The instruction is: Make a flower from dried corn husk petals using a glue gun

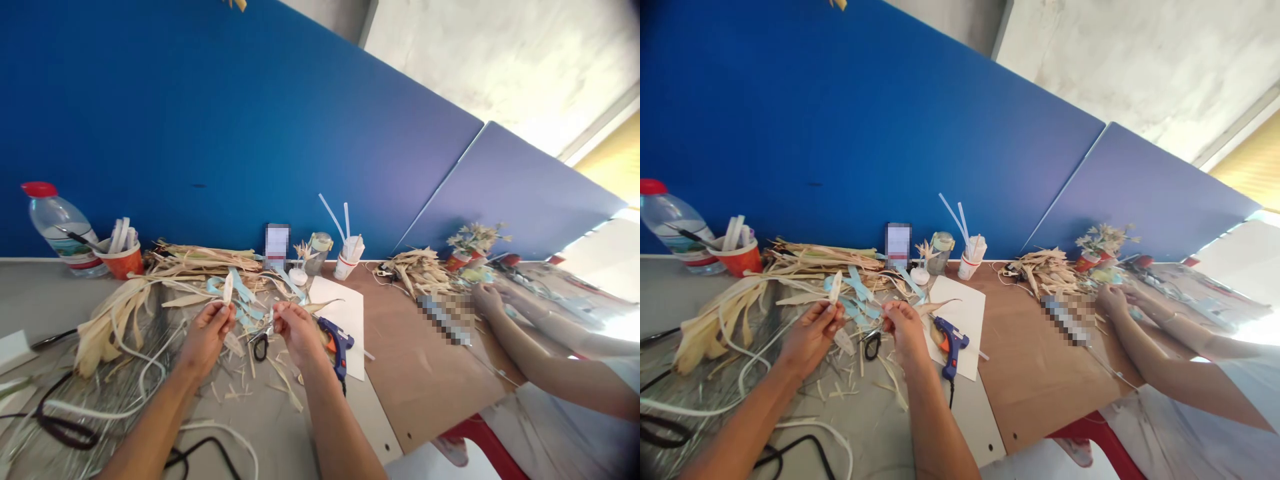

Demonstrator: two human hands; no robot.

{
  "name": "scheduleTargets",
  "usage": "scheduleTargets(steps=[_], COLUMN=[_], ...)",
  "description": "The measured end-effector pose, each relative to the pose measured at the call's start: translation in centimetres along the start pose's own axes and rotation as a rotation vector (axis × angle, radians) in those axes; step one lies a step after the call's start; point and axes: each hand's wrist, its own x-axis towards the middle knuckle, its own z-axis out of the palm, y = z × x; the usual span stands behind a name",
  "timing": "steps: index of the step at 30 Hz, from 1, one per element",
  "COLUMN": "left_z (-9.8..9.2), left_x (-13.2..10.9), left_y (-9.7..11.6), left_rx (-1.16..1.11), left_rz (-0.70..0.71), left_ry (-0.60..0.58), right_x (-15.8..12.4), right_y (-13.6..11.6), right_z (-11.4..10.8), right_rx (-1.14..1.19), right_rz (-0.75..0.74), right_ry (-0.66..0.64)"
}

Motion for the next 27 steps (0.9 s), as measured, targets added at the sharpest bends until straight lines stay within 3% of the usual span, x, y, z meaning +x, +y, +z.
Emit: scheduleTargets(steps=[5, 10, 14, 19, 21, 23, 27], left_z=[0.2, 0.1, -0.3, -0.7, -0.7, -0.8, -1.4], left_x=[-0.1, -0.1, -0.1, 0.2, 0.4, 0.6, 1.1], left_y=[0.3, 0.3, 0.1, -0.1, -0.1, 0.1, 0.5], left_rx=[-0.086, -0.151, -0.135, -0.208, -0.262, -0.299, -0.281], left_rz=[-0.013, -0.046, -0.120, -0.152, -0.132, -0.087, 0.097], left_ry=[-0.029, -0.047, -0.112, -0.121, -0.097, -0.049, 0.113], right_x=[1.1, 1.5, 1.5, 0.1, -0.7, -1.3, -1.2], right_y=[0.1, 0.4, 0.0, -0.7, -0.6, -0.2, 2.1], right_z=[-1.0, -1.0, -1.3, -2.3, -1.9, -0.8, 2.4], right_rx=[-0.150, -0.428, -0.664, -0.865, -1.011, -1.191, -1.517], right_rz=[-0.117, -0.150, -0.118, 0.050, 0.027, -0.096, -0.231], right_ry=[0.117, 0.113, 0.019, -0.118, -0.167, -0.220, -0.263])
